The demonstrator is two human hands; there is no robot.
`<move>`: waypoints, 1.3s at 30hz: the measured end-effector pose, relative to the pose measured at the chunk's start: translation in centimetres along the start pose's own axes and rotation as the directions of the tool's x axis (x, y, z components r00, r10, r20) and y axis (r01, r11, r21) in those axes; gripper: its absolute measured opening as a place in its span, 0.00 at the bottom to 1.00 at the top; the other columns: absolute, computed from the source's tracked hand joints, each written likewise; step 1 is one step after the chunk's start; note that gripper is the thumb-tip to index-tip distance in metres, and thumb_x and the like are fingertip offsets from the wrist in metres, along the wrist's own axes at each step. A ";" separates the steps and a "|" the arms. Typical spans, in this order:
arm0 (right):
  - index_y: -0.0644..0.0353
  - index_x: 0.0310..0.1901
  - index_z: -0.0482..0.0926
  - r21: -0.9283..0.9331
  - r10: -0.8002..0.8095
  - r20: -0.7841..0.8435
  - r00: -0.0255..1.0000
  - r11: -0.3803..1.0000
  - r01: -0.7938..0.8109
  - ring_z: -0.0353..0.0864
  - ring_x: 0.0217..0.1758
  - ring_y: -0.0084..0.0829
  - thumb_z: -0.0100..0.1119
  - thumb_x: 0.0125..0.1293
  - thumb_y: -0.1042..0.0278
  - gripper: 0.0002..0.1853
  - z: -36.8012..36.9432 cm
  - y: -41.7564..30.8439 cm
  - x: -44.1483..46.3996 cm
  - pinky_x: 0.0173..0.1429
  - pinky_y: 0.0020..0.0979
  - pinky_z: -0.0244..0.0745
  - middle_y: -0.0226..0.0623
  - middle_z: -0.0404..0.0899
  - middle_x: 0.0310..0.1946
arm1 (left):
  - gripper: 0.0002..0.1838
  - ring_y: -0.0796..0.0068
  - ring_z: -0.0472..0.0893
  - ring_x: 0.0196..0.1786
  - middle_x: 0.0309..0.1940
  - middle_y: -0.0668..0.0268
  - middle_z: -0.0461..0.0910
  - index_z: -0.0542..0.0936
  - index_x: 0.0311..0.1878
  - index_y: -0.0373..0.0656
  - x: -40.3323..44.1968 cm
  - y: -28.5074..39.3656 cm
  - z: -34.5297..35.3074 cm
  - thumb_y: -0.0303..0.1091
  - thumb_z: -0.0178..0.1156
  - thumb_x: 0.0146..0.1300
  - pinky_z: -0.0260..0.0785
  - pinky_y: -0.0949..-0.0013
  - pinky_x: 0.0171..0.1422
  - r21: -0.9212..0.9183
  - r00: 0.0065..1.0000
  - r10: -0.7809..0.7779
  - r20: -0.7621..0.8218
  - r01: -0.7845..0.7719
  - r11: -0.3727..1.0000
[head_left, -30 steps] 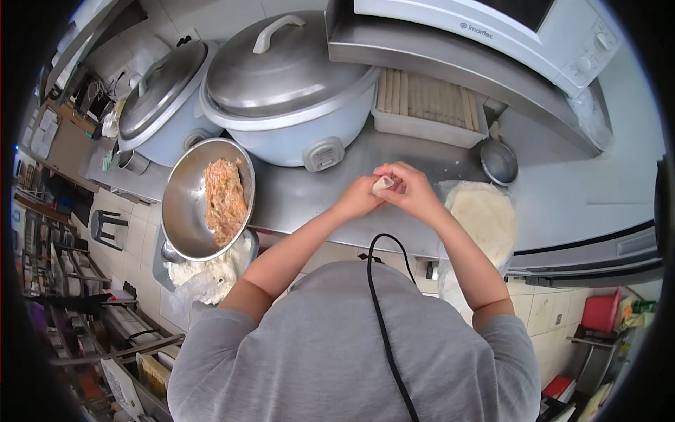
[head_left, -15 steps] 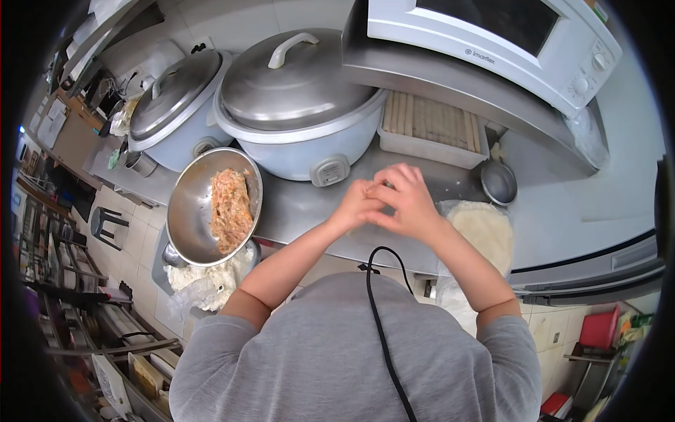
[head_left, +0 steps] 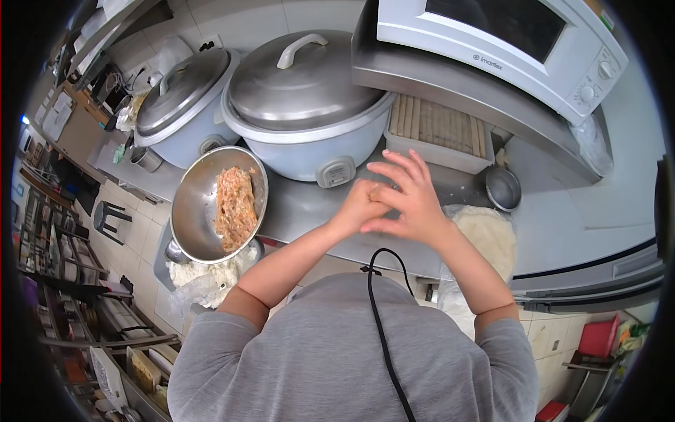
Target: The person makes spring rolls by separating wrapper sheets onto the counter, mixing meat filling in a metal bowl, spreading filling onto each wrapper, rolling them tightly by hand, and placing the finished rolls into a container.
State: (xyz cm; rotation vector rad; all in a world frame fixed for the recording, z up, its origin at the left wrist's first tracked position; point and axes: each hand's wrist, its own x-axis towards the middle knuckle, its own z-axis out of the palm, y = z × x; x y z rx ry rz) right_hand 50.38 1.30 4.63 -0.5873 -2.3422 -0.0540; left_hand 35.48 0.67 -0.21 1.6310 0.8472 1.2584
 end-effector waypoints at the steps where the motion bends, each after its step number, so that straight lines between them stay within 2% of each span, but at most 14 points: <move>1: 0.53 0.35 0.80 0.075 0.045 -0.033 0.998 0.996 -0.043 0.62 0.64 0.43 0.69 0.42 0.41 0.25 0.2 0.4 -0.2 0.68 0.53 0.51 0.36 0.69 0.57 | 0.04 0.87 0.68 0.21 0.15 0.70 0.72 0.78 0.25 0.36 0.1 0.3 -0.1 0.25 0.57 0.52 0.60 0.75 0.24 0.002 1.000 0.001 0.004 -0.001 1.000; 4: 0.54 0.46 0.77 0.411 0.302 -0.095 0.949 0.880 -0.238 0.64 0.63 0.40 0.71 0.45 0.51 0.27 0.4 1.1 -0.7 0.67 0.45 0.56 0.37 0.70 0.55 | 0.18 0.85 0.64 0.19 0.13 0.72 0.68 0.71 0.17 0.42 0.9 2.5 -1.5 0.37 0.56 0.63 0.54 0.77 0.24 -0.207 0.962 -0.207 -0.176 0.169 0.964; 7: 0.56 0.59 0.67 0.670 0.478 0.051 0.877 0.635 -0.385 0.67 0.61 0.33 0.70 0.51 0.66 0.33 2.1 3.2 -3.1 0.62 0.32 0.63 0.37 0.71 0.53 | 0.25 0.74 0.69 0.28 0.18 0.68 0.66 0.64 0.15 0.47 1.8 3.3 -4.9 0.49 0.50 0.67 0.60 0.67 0.37 -0.732 0.964 -0.017 -0.266 -0.190 0.655; 9: 0.58 0.60 0.66 0.779 0.492 0.463 0.738 0.172 -0.603 0.71 0.57 0.27 0.67 0.55 0.69 0.31 2.1 3.2 -3.7 0.54 0.29 0.70 0.34 0.71 0.52 | 0.26 0.70 0.71 0.33 0.21 0.67 0.67 0.63 0.15 0.48 1.6 3.7 -6.7 0.52 0.47 0.67 0.62 0.64 0.43 -0.823 0.953 -0.007 -0.303 -0.258 0.505; 10: 0.60 0.56 0.71 0.832 0.525 0.429 0.735 0.087 -0.548 0.75 0.48 0.22 0.64 0.57 0.73 0.24 1.9 3.0 -3.5 0.45 0.24 0.73 0.32 0.73 0.48 | 0.25 0.69 0.71 0.37 0.25 0.66 0.70 0.67 0.19 0.48 1.2 3.6 -7.0 0.55 0.47 0.66 0.61 0.62 0.49 -0.872 0.917 -0.162 -0.366 -0.276 0.405; 15: 0.64 0.41 0.79 0.846 0.597 0.325 0.733 0.162 -0.507 0.76 0.38 0.19 0.62 0.57 0.76 0.09 -1.7 3.2 -0.1 0.40 0.21 0.73 0.27 0.76 0.38 | 0.24 0.65 0.73 0.49 0.42 0.61 0.75 0.74 0.40 0.44 -2.8 -0.7 -8.5 0.58 0.47 0.65 0.60 0.57 0.62 -0.931 0.888 -0.338 -0.312 -0.216 0.293; 18: 0.61 0.40 0.78 0.768 0.444 0.255 0.859 0.447 -0.459 0.76 0.38 0.18 0.62 0.57 0.76 0.09 -1.6 2.8 2.2 0.40 0.21 0.72 0.29 0.77 0.38 | 0.35 0.64 0.68 0.62 0.59 0.59 0.69 0.64 0.62 0.41 -3.5 -3.7 -8.2 0.52 0.61 0.57 0.57 0.59 0.65 -0.327 0.935 -0.058 -0.350 -0.064 0.943; 20: 0.60 0.40 0.79 0.663 0.380 0.346 0.858 0.547 -0.510 0.76 0.38 0.19 0.62 0.56 0.76 0.09 0.1 1.7 3.3 0.39 0.22 0.72 0.30 0.77 0.37 | 0.37 0.66 0.64 0.65 0.61 0.59 0.67 0.62 0.64 0.41 -2.7 -2.5 -5.7 0.41 0.67 0.53 0.54 0.60 0.68 -0.105 0.995 0.039 -0.093 -0.048 0.993; 24: 0.59 0.36 0.79 0.559 0.275 0.353 0.894 0.705 -0.437 0.79 0.37 0.39 0.61 0.52 0.71 0.09 2.5 0.2 3.6 0.42 0.34 0.72 0.43 0.78 0.34 | 0.31 0.69 0.70 0.60 0.56 0.59 0.72 0.68 0.59 0.40 -1.1 -2.6 -2.1 0.31 0.67 0.51 0.62 0.67 0.62 -0.067 0.990 -0.039 -0.137 0.030 0.997; 27: 0.62 0.34 0.81 0.417 0.343 0.299 0.890 0.792 -0.446 0.78 0.33 0.28 0.61 0.54 0.76 0.06 2.2 0.1 3.6 0.37 0.26 0.72 0.35 0.76 0.30 | 0.17 0.74 0.78 0.45 0.43 0.63 0.79 0.76 0.47 0.37 -1.3 -2.9 -2.1 0.27 0.64 0.53 0.70 0.72 0.49 0.081 0.968 0.017 -0.250 0.003 0.997; 29: 0.62 0.34 0.81 0.422 0.349 0.277 0.895 0.792 -0.440 0.78 0.32 0.28 0.61 0.54 0.76 0.05 2.5 0.2 3.5 0.37 0.27 0.72 0.35 0.76 0.30 | 0.12 0.78 0.77 0.39 0.34 0.67 0.81 0.77 0.42 0.36 -1.4 -2.4 -2.6 0.25 0.61 0.53 0.70 0.72 0.44 -0.106 0.928 -0.352 -0.126 0.340 0.935; 32: 0.63 0.32 0.81 0.426 0.379 0.258 0.889 0.781 -0.457 0.78 0.33 0.29 0.62 0.53 0.75 0.04 2.8 0.0 3.4 0.36 0.27 0.72 0.35 0.76 0.31 | 0.04 0.85 0.73 0.24 0.20 0.73 0.74 0.77 0.33 0.37 -1.2 -0.8 -1.9 0.21 0.55 0.52 0.64 0.78 0.27 0.017 0.970 -0.109 -0.216 0.116 0.993; 34: 0.63 0.32 0.81 0.423 0.403 0.267 0.875 0.767 -0.482 0.77 0.34 0.29 0.62 0.53 0.75 0.04 2.8 -0.1 3.4 0.35 0.26 0.71 0.35 0.76 0.31 | 0.05 0.85 0.74 0.28 0.23 0.72 0.76 0.78 0.34 0.37 -1.1 -0.9 -2.1 0.23 0.56 0.53 0.66 0.76 0.32 0.020 0.973 -0.111 -0.204 0.118 0.993; 39: 0.54 0.33 0.81 0.206 0.152 0.261 0.953 0.956 -0.209 0.68 0.56 0.41 0.66 0.50 0.54 0.14 1.5 -1.6 3.4 0.61 0.47 0.59 0.35 0.75 0.48 | 0.03 0.88 0.72 0.30 0.23 0.73 0.76 0.79 0.31 0.38 -1.6 -2.2 -3.1 0.26 0.56 0.55 0.66 0.77 0.33 -0.034 0.977 -0.124 -0.175 0.120 0.992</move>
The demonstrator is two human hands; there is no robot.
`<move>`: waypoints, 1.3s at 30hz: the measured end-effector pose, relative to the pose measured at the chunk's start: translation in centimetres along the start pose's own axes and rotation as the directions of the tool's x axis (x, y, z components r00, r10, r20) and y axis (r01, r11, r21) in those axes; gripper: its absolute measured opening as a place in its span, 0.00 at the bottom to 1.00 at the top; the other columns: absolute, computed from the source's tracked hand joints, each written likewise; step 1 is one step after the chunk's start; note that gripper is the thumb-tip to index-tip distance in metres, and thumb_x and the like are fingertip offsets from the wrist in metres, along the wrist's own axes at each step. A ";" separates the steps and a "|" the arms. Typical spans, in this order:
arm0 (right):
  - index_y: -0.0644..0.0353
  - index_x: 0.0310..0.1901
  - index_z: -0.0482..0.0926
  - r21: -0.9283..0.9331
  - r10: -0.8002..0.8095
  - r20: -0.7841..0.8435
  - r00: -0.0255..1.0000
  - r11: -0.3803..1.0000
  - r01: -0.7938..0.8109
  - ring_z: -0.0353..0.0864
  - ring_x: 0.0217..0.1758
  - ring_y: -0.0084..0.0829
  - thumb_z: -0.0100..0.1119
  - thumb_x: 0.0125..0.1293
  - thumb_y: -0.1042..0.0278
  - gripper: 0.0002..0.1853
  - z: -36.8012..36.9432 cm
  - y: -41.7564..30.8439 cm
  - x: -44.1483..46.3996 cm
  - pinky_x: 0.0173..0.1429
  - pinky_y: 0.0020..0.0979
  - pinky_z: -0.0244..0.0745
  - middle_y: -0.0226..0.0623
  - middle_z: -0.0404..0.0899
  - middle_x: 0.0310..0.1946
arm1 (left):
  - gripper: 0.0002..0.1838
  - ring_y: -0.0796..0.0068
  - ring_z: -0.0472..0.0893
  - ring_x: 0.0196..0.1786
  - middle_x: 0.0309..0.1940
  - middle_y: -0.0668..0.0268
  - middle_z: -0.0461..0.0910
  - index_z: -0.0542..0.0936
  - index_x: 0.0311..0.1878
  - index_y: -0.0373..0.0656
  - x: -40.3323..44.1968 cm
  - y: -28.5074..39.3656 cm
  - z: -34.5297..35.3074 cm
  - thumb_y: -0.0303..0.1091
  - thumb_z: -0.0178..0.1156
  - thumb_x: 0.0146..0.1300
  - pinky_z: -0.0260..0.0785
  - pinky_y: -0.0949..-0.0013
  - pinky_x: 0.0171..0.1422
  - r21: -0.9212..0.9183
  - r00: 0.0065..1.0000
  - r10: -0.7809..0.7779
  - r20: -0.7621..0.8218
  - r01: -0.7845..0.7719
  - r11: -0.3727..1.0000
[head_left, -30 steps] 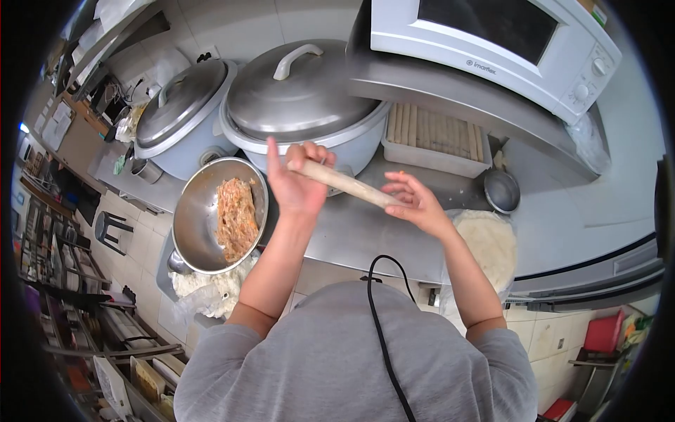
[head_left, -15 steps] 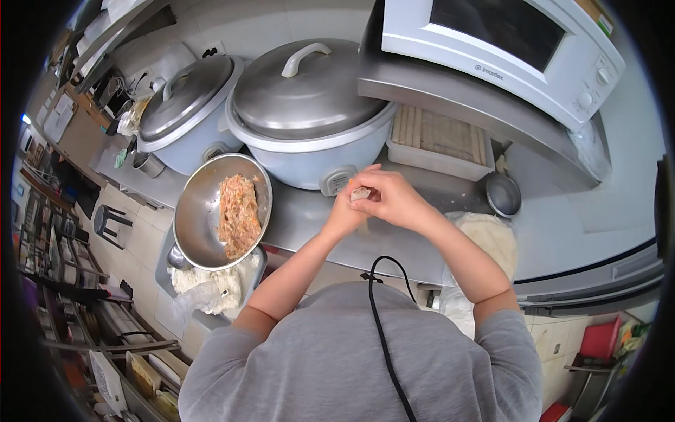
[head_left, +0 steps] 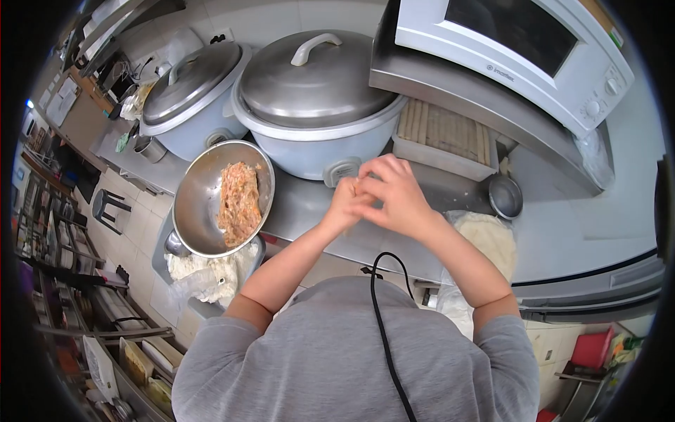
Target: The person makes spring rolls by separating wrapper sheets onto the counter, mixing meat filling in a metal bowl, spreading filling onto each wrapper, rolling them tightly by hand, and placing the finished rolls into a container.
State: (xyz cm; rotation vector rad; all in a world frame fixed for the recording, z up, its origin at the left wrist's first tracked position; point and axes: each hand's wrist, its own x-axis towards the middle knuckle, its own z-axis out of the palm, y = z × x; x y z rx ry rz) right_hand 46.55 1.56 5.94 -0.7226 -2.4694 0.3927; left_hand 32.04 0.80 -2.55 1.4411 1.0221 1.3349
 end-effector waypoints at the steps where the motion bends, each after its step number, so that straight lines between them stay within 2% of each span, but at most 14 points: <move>1: 0.54 0.33 0.81 0.003 -0.004 0.003 1.000 1.000 0.004 0.68 0.56 0.41 0.66 0.50 0.54 0.14 0.0 0.1 0.0 0.61 0.47 0.59 0.35 0.75 0.48 | 0.03 0.89 0.71 0.29 0.21 0.74 0.75 0.78 0.28 0.38 -0.2 0.4 -0.3 0.26 0.56 0.55 0.65 0.78 0.32 0.003 0.994 -0.090 0.060 0.090 0.996; 3: 0.49 0.36 0.82 -0.104 -0.149 -0.030 0.988 0.984 0.145 0.61 0.63 0.44 0.67 0.46 0.44 0.21 -0.2 0.8 -0.2 0.68 0.55 0.48 0.33 0.69 0.58 | 0.04 0.90 0.69 0.29 0.20 0.75 0.74 0.77 0.26 0.38 -0.5 1.5 -0.1 0.26 0.56 0.54 0.64 0.78 0.31 0.013 0.977 -0.180 0.117 0.180 0.984; 6: 0.47 0.38 0.82 -0.111 -0.175 -0.221 0.959 0.982 0.154 0.57 0.66 0.47 0.68 0.43 0.40 0.24 -1.7 0.6 -0.6 0.70 0.58 0.39 0.34 0.67 0.60 | 0.06 0.91 0.66 0.25 0.18 0.77 0.71 0.74 0.22 0.38 -0.6 3.1 0.9 0.26 0.56 0.53 0.59 0.78 0.26 -0.183 0.995 -0.074 -0.068 0.060 0.981; 12: 0.51 0.30 0.80 -0.202 -0.207 -0.128 0.970 0.963 0.179 0.55 0.68 0.48 0.69 0.38 0.35 0.27 -0.4 0.2 -1.1 0.68 0.64 0.40 0.37 0.67 0.60 | 0.05 0.91 0.66 0.24 0.16 0.76 0.71 0.77 0.23 0.38 -0.9 3.3 0.6 0.25 0.55 0.53 0.58 0.77 0.25 -0.012 0.994 0.077 0.078 -0.077 0.997; 15: 0.51 0.29 0.81 -0.146 -0.207 -0.269 0.941 0.974 0.173 0.55 0.68 0.47 0.68 0.38 0.34 0.27 -1.4 0.0 -0.9 0.68 0.64 0.38 0.36 0.67 0.60 | 0.05 0.90 0.65 0.24 0.15 0.74 0.71 0.76 0.22 0.37 -1.1 4.8 1.3 0.25 0.55 0.52 0.58 0.77 0.25 -0.096 0.996 -0.081 0.047 0.085 0.992; 17: 0.51 0.29 0.81 -0.153 -0.220 -0.244 0.944 0.970 0.187 0.55 0.68 0.47 0.68 0.39 0.35 0.26 -0.7 0.2 -1.2 0.68 0.65 0.38 0.36 0.67 0.60 | 0.07 0.90 0.64 0.22 0.14 0.75 0.69 0.73 0.21 0.36 -0.9 4.4 1.6 0.25 0.55 0.52 0.58 0.78 0.24 0.025 0.993 0.117 0.007 -0.117 0.993; 21: 0.51 0.32 0.81 -0.198 -0.194 -0.125 0.973 0.966 0.167 0.55 0.69 0.46 0.68 0.42 0.38 0.25 -0.5 0.5 -1.8 0.68 0.64 0.37 0.36 0.65 0.61 | 0.06 0.90 0.65 0.23 0.15 0.77 0.69 0.73 0.21 0.36 -0.4 2.8 1.5 0.24 0.55 0.52 0.57 0.77 0.23 0.079 0.990 0.126 0.059 -0.130 0.988; 24: 0.52 0.37 0.81 -0.051 -0.059 -0.156 0.986 0.997 0.051 0.56 0.68 0.46 0.69 0.45 0.43 0.24 -0.9 2.2 -2.4 0.70 0.57 0.43 0.36 0.65 0.61 | 0.11 0.90 0.64 0.25 0.17 0.77 0.69 0.73 0.20 0.38 0.2 2.1 2.9 0.29 0.57 0.57 0.58 0.78 0.26 -0.061 0.992 -0.073 0.098 0.079 0.995; 26: 0.52 0.43 0.80 0.134 0.030 -0.255 0.966 0.991 0.005 0.61 0.64 0.47 0.69 0.48 0.52 0.21 0.1 4.6 -3.6 0.67 0.49 0.55 0.36 0.65 0.60 | 0.17 0.87 0.66 0.26 0.18 0.73 0.71 0.73 0.19 0.41 1.3 0.1 5.0 0.37 0.59 0.62 0.60 0.77 0.31 -0.427 0.965 -0.154 -0.213 0.051 0.903; 29: 0.53 0.47 0.79 0.402 0.366 -0.287 0.885 0.885 -0.236 0.67 0.61 0.45 0.64 0.55 0.59 0.18 3.1 7.9 -7.0 0.62 0.41 0.63 0.38 0.65 0.60 | 0.18 0.77 0.73 0.35 0.25 0.68 0.73 0.74 0.26 0.43 1.4 -5.9 5.6 0.48 0.58 0.63 0.63 0.71 0.45 -0.640 0.901 -0.391 -0.186 0.191 0.744; 31: 0.56 0.51 0.76 0.234 0.440 -0.167 0.883 0.887 -0.398 0.71 0.59 0.42 0.57 0.61 0.65 0.17 7.7 10.5 -10.9 0.62 0.37 0.65 0.38 0.64 0.62 | 0.18 0.72 0.73 0.46 0.35 0.64 0.73 0.72 0.36 0.42 0.5 -12.7 4.7 0.49 0.59 0.62 0.61 0.66 0.57 -0.773 0.857 -0.506 -0.099 0.254 0.582; 35: 0.59 0.56 0.72 -0.102 0.306 -0.031 0.951 0.946 -0.308 0.67 0.63 0.41 0.52 0.63 0.66 0.19 15.1 11.8 -16.7 0.66 0.41 0.60 0.38 0.64 0.63 | 0.19 0.70 0.71 0.52 0.44 0.62 0.73 0.72 0.42 0.40 -1.0 -17.4 2.3 0.48 0.59 0.62 0.59 0.65 0.61 -0.744 0.764 -0.600 -0.239 0.253 0.618; 37: 0.62 0.59 0.68 -0.336 0.164 0.123 0.979 0.935 -0.115 0.61 0.67 0.39 0.49 0.64 0.65 0.22 16.3 12.0 -17.3 0.69 0.45 0.55 0.38 0.64 0.63 | 0.21 0.68 0.68 0.58 0.53 0.60 0.70 0.71 0.50 0.38 -1.7 -16.3 1.1 0.44 0.60 0.62 0.56 0.64 0.65 -0.464 0.790 -0.470 -0.394 0.271 0.843; 39: 0.59 0.60 0.67 -0.421 0.210 0.106 0.972 0.895 -0.147 0.61 0.67 0.38 0.50 0.64 0.61 0.23 16.7 13.6 -16.2 0.69 0.46 0.55 0.37 0.64 0.63 | 0.20 0.65 0.66 0.61 0.55 0.59 0.69 0.72 0.51 0.38 -2.8 -15.4 -0.2 0.40 0.60 0.61 0.56 0.64 0.66 -0.331 0.813 -0.424 -0.399 0.303 0.893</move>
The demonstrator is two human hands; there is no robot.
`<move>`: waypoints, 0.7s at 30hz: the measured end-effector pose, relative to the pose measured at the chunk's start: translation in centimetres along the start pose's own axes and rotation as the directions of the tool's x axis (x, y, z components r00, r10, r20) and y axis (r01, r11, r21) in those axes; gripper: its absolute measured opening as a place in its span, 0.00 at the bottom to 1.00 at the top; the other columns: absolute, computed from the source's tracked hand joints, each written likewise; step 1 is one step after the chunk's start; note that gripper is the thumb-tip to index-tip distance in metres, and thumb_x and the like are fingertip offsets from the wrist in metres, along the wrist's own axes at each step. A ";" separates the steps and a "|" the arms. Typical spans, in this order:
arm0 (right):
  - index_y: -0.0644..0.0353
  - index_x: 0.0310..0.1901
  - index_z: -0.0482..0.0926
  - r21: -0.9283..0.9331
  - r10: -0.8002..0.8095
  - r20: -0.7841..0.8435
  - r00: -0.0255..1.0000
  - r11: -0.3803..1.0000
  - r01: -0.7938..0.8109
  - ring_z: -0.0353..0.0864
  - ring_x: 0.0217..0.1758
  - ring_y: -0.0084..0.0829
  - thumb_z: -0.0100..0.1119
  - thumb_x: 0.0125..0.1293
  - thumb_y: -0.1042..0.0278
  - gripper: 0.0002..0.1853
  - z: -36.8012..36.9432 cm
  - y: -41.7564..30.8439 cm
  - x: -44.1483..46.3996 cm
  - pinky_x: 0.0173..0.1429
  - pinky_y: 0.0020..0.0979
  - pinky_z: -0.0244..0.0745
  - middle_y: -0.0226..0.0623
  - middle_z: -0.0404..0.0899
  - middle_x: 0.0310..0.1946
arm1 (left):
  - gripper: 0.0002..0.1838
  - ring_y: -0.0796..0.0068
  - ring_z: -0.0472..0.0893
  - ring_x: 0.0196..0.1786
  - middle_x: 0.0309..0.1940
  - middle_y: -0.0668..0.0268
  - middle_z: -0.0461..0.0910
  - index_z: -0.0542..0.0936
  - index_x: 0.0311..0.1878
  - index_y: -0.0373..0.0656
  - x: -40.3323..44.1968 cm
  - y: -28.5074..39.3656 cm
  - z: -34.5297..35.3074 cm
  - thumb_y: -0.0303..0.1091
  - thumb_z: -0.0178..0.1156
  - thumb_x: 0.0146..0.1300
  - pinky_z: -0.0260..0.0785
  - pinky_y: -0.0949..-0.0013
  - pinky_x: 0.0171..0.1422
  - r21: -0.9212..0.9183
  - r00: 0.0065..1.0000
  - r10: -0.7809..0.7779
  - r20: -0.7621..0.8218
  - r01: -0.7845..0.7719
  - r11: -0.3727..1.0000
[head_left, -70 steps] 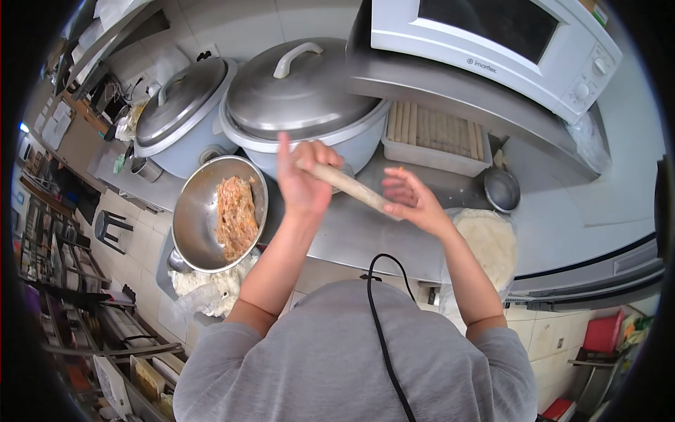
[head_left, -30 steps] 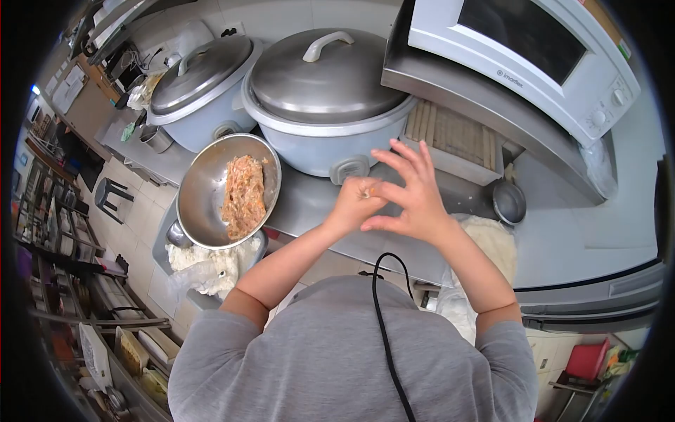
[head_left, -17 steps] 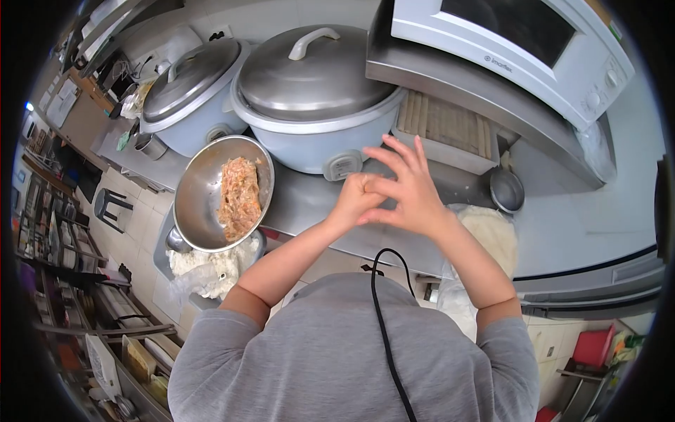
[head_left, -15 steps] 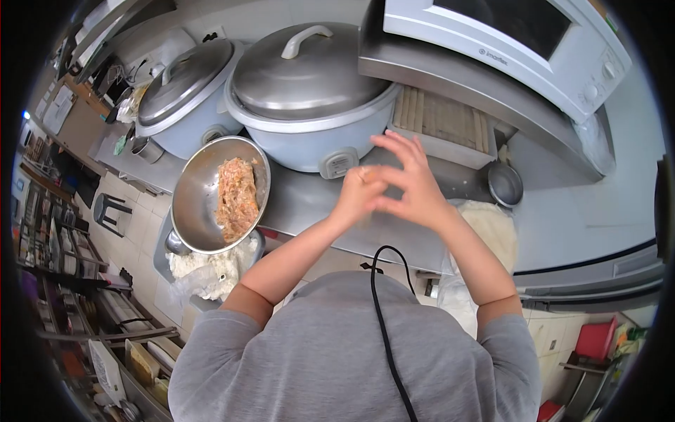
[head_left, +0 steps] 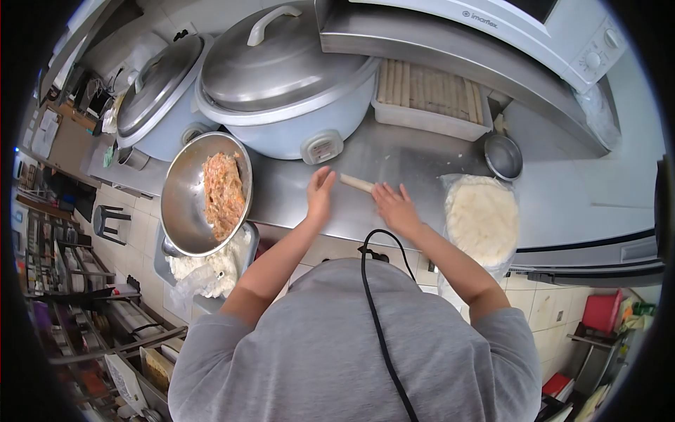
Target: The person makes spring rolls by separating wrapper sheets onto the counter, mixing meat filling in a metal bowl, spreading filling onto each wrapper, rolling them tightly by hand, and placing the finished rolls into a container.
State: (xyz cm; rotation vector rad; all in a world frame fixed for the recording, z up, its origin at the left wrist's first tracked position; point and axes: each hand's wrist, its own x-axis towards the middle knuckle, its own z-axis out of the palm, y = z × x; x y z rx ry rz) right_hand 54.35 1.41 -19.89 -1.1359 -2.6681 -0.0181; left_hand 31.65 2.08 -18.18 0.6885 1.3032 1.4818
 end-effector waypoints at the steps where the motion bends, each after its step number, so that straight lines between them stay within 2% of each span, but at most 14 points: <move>1: 0.57 0.61 0.67 -0.089 0.046 0.003 0.999 0.995 -0.046 0.60 0.67 0.38 0.51 0.65 0.57 0.25 0.0 0.8 1.0 0.68 0.47 0.54 0.35 0.64 0.63 | 0.20 0.62 0.64 0.63 0.57 0.57 0.69 0.72 0.52 0.39 -0.4 0.0 -0.9 0.37 0.61 0.59 0.55 0.63 0.66 0.132 0.999 0.048 0.019 -0.050 0.990; 2: 0.57 0.61 0.67 -0.092 0.048 0.002 0.999 0.995 -0.048 0.60 0.67 0.38 0.51 0.65 0.57 0.25 -0.1 1.7 2.0 0.68 0.47 0.54 0.35 0.64 0.63 | 0.20 0.62 0.64 0.63 0.57 0.57 0.69 0.72 0.52 0.39 -0.7 0.1 -1.8 0.37 0.61 0.59 0.55 0.63 0.66 0.130 0.999 0.049 0.022 -0.051 0.990; 3: 0.57 0.61 0.67 -0.061 0.145 -0.027 0.989 0.987 -0.146 0.61 0.66 0.38 0.52 0.64 0.57 0.25 -0.5 2.5 3.1 0.67 0.46 0.57 0.36 0.65 0.62 | 0.18 0.58 0.63 0.65 0.58 0.55 0.68 0.74 0.49 0.39 -1.0 0.1 -2.9 0.34 0.62 0.58 0.55 0.61 0.67 0.375 0.963 0.254 0.088 -0.269 0.887; 4: 0.57 0.60 0.68 -0.027 0.239 -0.054 0.969 0.970 -0.241 0.63 0.65 0.38 0.53 0.63 0.56 0.25 -1.0 3.1 4.2 0.65 0.45 0.60 0.36 0.66 0.62 | 0.16 0.54 0.61 0.66 0.59 0.53 0.67 0.75 0.47 0.40 -1.4 0.1 -3.7 0.32 0.62 0.56 0.55 0.59 0.67 0.573 0.882 0.425 0.202 -0.459 0.679; 5: 0.57 0.60 0.68 -0.032 0.240 -0.058 0.969 0.970 -0.242 0.63 0.65 0.38 0.53 0.63 0.56 0.25 -1.6 3.5 5.1 0.65 0.45 0.60 0.36 0.66 0.62 | 0.16 0.54 0.61 0.66 0.59 0.53 0.67 0.75 0.47 0.40 -1.7 0.1 -4.3 0.32 0.62 0.56 0.55 0.59 0.67 0.569 0.880 0.429 0.204 -0.463 0.680; 7: 0.58 0.59 0.68 0.160 0.313 0.228 0.922 0.922 -0.352 0.68 0.60 0.39 0.57 0.60 0.56 0.27 -3.0 4.2 6.7 0.61 0.40 0.64 0.39 0.66 0.61 | 0.14 0.46 0.58 0.67 0.61 0.51 0.64 0.76 0.44 0.40 -2.3 0.1 -5.2 0.29 0.62 0.54 0.53 0.53 0.68 0.722 0.729 0.596 0.337 -0.606 0.334; 11: 0.59 0.59 0.68 0.194 0.319 0.235 0.918 0.910 -0.366 0.73 0.54 0.41 0.60 0.58 0.59 0.28 -0.1 5.1 6.9 0.55 0.36 0.69 0.41 0.72 0.54 | 0.15 0.43 0.53 0.69 0.63 0.51 0.60 0.76 0.45 0.40 -2.5 0.2 -5.1 0.30 0.62 0.54 0.50 0.49 0.68 0.759 0.739 0.568 0.363 -0.588 0.279; 13: 0.62 0.58 0.68 0.556 0.398 0.371 0.839 0.628 -0.544 0.76 0.47 0.38 0.57 0.61 0.63 0.24 -0.9 4.8 6.7 0.53 0.33 0.70 0.40 0.75 0.42 | 0.16 0.43 0.53 0.69 0.64 0.50 0.59 0.76 0.46 0.39 -2.4 0.0 -5.3 0.32 0.63 0.53 0.50 0.49 0.68 0.752 0.744 0.555 0.372 -0.592 0.290; 14: 0.64 0.56 0.68 0.807 0.413 0.382 0.826 0.286 -0.516 0.76 0.40 0.31 0.53 0.64 0.64 0.20 1.1 5.5 5.9 0.44 0.32 0.74 0.37 0.74 0.34 | 0.16 0.43 0.53 0.69 0.64 0.50 0.59 0.76 0.46 0.39 -2.3 -0.1 -5.5 0.32 0.63 0.53 0.50 0.49 0.68 0.762 0.751 0.556 0.356 -0.578 0.292; 15: 0.64 0.56 0.68 0.805 0.411 0.383 0.828 0.291 -0.517 0.76 0.40 0.31 0.53 0.64 0.64 0.20 0.4 6.3 5.9 0.44 0.32 0.74 0.37 0.74 0.34 | 0.16 0.43 0.53 0.69 0.64 0.50 0.59 0.76 0.46 0.39 -2.1 -0.2 -5.5 0.32 0.63 0.53 0.50 0.49 0.68 0.772 0.758 0.557 0.340 -0.563 0.295; 16: 0.63 0.55 0.68 0.824 0.342 0.558 0.756 -0.117 -0.555 0.76 0.37 0.28 0.52 0.65 0.64 0.19 -1.3 6.9 5.8 0.38 0.31 0.75 0.36 0.74 0.34 | 0.16 0.43 0.53 0.69 0.64 0.50 0.59 0.76 0.46 0.39 -2.1 -0.2 -5.4 0.32 0.63 0.53 0.50 0.49 0.68 0.773 0.760 0.559 0.333 -0.559 0.300; 17: 0.62 0.54 0.68 0.681 0.203 0.691 0.694 -0.502 -0.532 0.75 0.33 0.25 0.52 0.65 0.64 0.18 -2.8 7.6 5.8 0.33 0.29 0.75 0.36 0.74 0.34 | 0.16 0.43 0.53 0.68 0.64 0.50 0.60 0.76 0.45 0.39 -2.2 -0.1 -5.3 0.32 0.63 0.53 0.50 0.48 0.68 0.773 0.761 0.554 0.336 -0.559 0.299; 19: 0.59 0.50 0.71 0.707 0.216 0.623 0.752 -0.568 -0.422 0.76 0.27 0.25 0.55 0.63 0.61 0.17 -5.2 9.5 6.7 0.27 0.27 0.75 0.34 0.76 0.34 | 0.16 0.43 0.54 0.68 0.63 0.50 0.60 0.77 0.45 0.39 -2.2 -0.1 -5.2 0.32 0.64 0.52 0.51 0.48 0.68 0.777 0.767 0.549 0.332 -0.552 0.302; 21: 0.59 0.48 0.72 0.745 0.351 0.597 0.722 -0.577 -0.336 0.75 0.26 0.25 0.54 0.63 0.62 0.14 -8.9 11.4 9.0 0.25 0.25 0.73 0.34 0.76 0.30 | 0.15 0.43 0.54 0.69 0.64 0.51 0.59 0.77 0.44 0.41 -2.1 -0.1 -5.2 0.31 0.63 0.52 0.50 0.49 0.68 0.782 0.776 0.535 0.333 -0.545 0.304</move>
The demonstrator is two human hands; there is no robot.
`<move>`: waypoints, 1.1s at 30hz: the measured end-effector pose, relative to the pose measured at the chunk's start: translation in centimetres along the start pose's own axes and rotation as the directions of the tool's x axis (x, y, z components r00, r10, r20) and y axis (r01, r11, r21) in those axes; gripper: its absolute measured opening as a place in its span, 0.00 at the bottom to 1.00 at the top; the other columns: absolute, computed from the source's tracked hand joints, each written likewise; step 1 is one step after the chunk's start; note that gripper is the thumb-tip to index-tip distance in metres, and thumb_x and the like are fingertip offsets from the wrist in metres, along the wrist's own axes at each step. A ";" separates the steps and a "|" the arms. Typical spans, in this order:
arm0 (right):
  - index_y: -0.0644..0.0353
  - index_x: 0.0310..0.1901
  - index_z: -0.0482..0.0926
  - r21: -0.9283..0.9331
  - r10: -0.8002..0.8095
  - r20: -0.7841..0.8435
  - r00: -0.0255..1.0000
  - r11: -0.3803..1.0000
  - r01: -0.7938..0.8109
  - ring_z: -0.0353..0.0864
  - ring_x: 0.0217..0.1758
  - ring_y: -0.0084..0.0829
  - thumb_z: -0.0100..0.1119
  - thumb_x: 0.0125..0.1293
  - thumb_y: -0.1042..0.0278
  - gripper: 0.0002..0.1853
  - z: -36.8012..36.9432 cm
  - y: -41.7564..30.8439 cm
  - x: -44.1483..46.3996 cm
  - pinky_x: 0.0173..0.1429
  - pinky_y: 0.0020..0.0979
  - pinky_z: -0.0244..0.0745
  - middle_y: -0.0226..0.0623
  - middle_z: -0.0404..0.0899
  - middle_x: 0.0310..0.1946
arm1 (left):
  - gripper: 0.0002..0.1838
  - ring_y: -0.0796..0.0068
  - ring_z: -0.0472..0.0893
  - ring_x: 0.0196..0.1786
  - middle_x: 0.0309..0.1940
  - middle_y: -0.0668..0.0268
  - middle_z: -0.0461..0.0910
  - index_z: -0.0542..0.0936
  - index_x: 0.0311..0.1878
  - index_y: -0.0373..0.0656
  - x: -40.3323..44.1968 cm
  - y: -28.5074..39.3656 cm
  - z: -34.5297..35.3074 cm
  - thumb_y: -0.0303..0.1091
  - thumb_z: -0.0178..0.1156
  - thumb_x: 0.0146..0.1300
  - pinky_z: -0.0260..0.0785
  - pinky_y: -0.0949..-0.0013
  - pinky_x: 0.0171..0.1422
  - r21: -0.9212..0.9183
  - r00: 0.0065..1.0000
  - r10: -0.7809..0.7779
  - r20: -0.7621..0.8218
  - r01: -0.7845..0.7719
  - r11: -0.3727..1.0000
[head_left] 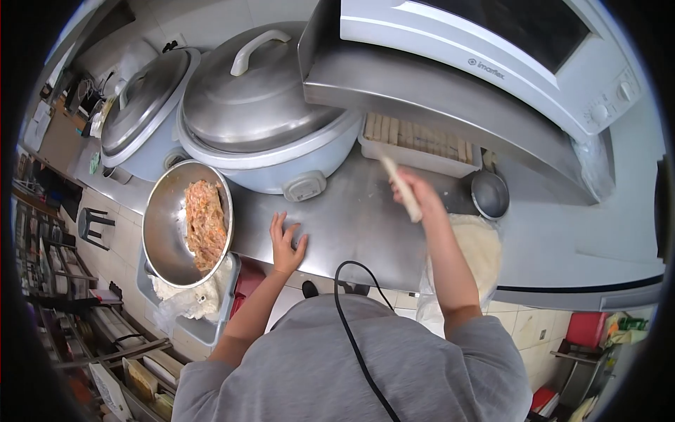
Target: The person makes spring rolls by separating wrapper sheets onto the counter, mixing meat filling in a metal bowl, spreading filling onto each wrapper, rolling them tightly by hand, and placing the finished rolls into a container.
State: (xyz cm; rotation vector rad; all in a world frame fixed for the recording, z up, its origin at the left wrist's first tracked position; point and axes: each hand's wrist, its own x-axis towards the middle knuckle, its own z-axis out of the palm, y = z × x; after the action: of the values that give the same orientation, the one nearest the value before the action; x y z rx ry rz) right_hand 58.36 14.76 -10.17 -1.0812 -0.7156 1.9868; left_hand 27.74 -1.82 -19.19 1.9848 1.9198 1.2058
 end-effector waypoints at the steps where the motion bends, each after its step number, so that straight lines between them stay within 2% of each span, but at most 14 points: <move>1: 0.62 0.48 0.72 -0.038 -0.091 0.005 0.996 0.995 0.091 0.74 0.26 0.25 0.52 0.65 0.63 0.14 -0.1 -2.4 1.4 0.23 0.25 0.72 0.36 0.75 0.31 | 0.15 0.43 0.54 0.69 0.64 0.51 0.59 0.77 0.44 0.41 0.0 0.0 0.0 0.31 0.63 0.52 0.50 0.49 0.68 0.002 1.000 -0.005 -0.002 0.005 1.000; 4: 0.63 0.43 0.74 -0.230 -0.406 -0.113 0.907 0.899 0.374 0.75 0.25 0.28 0.55 0.62 0.64 0.13 -1.8 -7.0 7.8 0.30 0.29 0.75 0.37 0.76 0.31 | 0.14 0.43 0.55 0.68 0.63 0.51 0.60 0.77 0.43 0.41 0.1 0.1 -0.1 0.31 0.64 0.52 0.50 0.49 0.68 -0.012 1.000 -0.009 0.001 0.009 1.000; 7: 0.63 0.44 0.74 -0.564 -0.711 -0.123 0.692 0.624 0.541 0.76 0.27 0.29 0.56 0.61 0.63 0.14 -4.0 -9.0 14.7 0.33 0.29 0.75 0.38 0.77 0.32 | 0.13 0.42 0.57 0.67 0.62 0.50 0.62 0.78 0.41 0.42 0.2 0.1 0.0 0.32 0.65 0.51 0.53 0.48 0.67 0.008 1.000 -0.011 -0.010 0.012 1.000; 11: 0.63 0.46 0.74 -0.915 -0.863 -0.040 0.504 0.234 0.329 0.77 0.30 0.31 0.58 0.59 0.63 0.16 -5.5 -7.8 19.5 0.35 0.30 0.75 0.39 0.78 0.33 | 0.11 0.43 0.58 0.66 0.61 0.51 0.63 0.79 0.39 0.42 0.0 -0.3 0.1 0.31 0.64 0.51 0.53 0.49 0.67 0.012 1.000 -0.006 -0.014 0.006 1.000; 18: 0.62 0.48 0.75 -0.984 -0.902 0.163 0.399 -0.180 -0.003 0.80 0.34 0.33 0.60 0.56 0.62 0.19 -6.3 -4.7 20.1 0.40 0.32 0.76 0.40 0.79 0.35 | 0.09 0.44 0.58 0.66 0.61 0.51 0.63 0.80 0.36 0.42 -0.2 -0.6 0.1 0.31 0.64 0.52 0.54 0.49 0.66 -0.029 1.000 -0.007 -0.009 0.007 1.000; 20: 0.62 0.49 0.75 -0.975 -0.912 0.195 0.361 -0.221 -0.031 0.80 0.35 0.34 0.61 0.56 0.62 0.20 -7.6 -5.3 18.4 0.41 0.32 0.76 0.40 0.80 0.36 | 0.08 0.44 0.58 0.66 0.61 0.51 0.63 0.80 0.36 0.41 -0.2 -0.5 0.1 0.31 0.63 0.53 0.53 0.49 0.66 -0.043 1.000 0.005 -0.005 -0.005 0.999; 21: 0.62 0.50 0.75 -0.999 -0.842 0.048 0.537 -0.031 0.040 0.82 0.39 0.36 0.63 0.54 0.62 0.23 -7.6 -6.4 15.7 0.45 0.33 0.75 0.42 0.81 0.39 | 0.08 0.44 0.58 0.66 0.61 0.51 0.63 0.80 0.36 0.41 -0.3 -0.5 0.0 0.31 0.63 0.53 0.53 0.49 0.67 -0.052 1.000 0.006 -0.002 -0.006 0.999; 22: 0.62 0.50 0.75 -1.000 -0.848 0.025 0.529 -0.017 0.020 0.82 0.39 0.36 0.63 0.54 0.62 0.23 -7.4 -7.5 12.4 0.45 0.33 0.75 0.42 0.81 0.39 | 0.08 0.44 0.58 0.66 0.61 0.51 0.63 0.80 0.36 0.41 -0.3 -0.7 0.1 0.31 0.63 0.53 0.53 0.49 0.67 -0.062 1.000 0.024 0.016 -0.022 0.998; 24: 0.61 0.51 0.76 -0.975 -0.772 -0.027 0.635 0.160 0.152 0.82 0.42 0.36 0.65 0.52 0.63 0.24 -7.6 -8.9 4.7 0.46 0.33 0.75 0.44 0.81 0.43 | 0.07 0.44 0.57 0.66 0.62 0.51 0.62 0.80 0.36 0.42 -0.6 -1.1 0.3 0.31 0.62 0.54 0.51 0.50 0.67 -0.078 1.000 -0.005 0.006 0.006 0.997; 25: 0.57 0.47 0.79 -0.946 -0.778 -0.068 0.624 0.248 0.207 0.81 0.41 0.41 0.65 0.50 0.61 0.21 -9.3 -8.5 2.2 0.46 0.36 0.74 0.44 0.79 0.45 | 0.07 0.45 0.56 0.66 0.62 0.52 0.61 0.80 0.37 0.41 -0.6 -1.0 0.3 0.31 0.62 0.54 0.50 0.51 0.68 -0.091 1.000 -0.003 0.008 0.004 0.996; 28: 0.58 0.46 0.79 -0.983 -0.729 -0.145 0.670 0.181 -0.016 0.81 0.39 0.43 0.65 0.50 0.61 0.20 -12.5 -5.0 -6.9 0.45 0.36 0.74 0.47 0.79 0.45 | 0.07 0.46 0.56 0.67 0.63 0.52 0.61 0.80 0.36 0.41 -0.5 -1.1 0.1 0.31 0.62 0.53 0.50 0.51 0.68 -0.099 1.000 0.021 0.018 -0.019 0.995; 30: 0.59 0.44 0.80 -0.947 -0.590 -0.318 0.742 0.229 -0.223 0.81 0.42 0.41 0.64 0.51 0.66 0.17 -13.6 -0.8 -10.9 0.46 0.34 0.75 0.47 0.80 0.39 | 0.08 0.47 0.55 0.67 0.63 0.54 0.61 0.80 0.37 0.42 -0.1 -0.7 0.0 0.31 0.62 0.53 0.49 0.51 0.68 -0.121 0.999 0.029 0.039 -0.025 0.992; 32: 0.59 0.35 0.80 -0.936 -0.655 -0.218 0.724 -0.071 -0.346 0.79 0.42 0.43 0.62 0.50 0.70 0.09 -14.5 5.2 -13.0 0.46 0.35 0.74 0.44 0.78 0.36 | 0.07 0.47 0.55 0.67 0.63 0.55 0.61 0.80 0.36 0.43 0.4 -0.3 0.1 0.31 0.62 0.53 0.48 0.51 0.68 -0.124 0.998 0.048 0.044 -0.042 0.991; 33: 0.60 0.32 0.79 -0.958 -0.689 -0.220 0.691 0.017 -0.288 0.78 0.39 0.44 0.63 0.49 0.70 0.08 -14.5 7.7 -13.5 0.45 0.38 0.73 0.44 0.77 0.34 | 0.07 0.47 0.55 0.67 0.63 0.55 0.61 0.80 0.36 0.43 0.8 0.1 0.2 0.31 0.62 0.53 0.48 0.51 0.68 -0.131 0.997 0.059 0.048 -0.053 0.990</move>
State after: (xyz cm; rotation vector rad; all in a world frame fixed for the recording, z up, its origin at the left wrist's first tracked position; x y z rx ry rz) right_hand 73.12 1.03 -16.96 -2.1281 -1.8081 0.2154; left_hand 27.86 -1.08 -18.91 1.9946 1.7259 1.2455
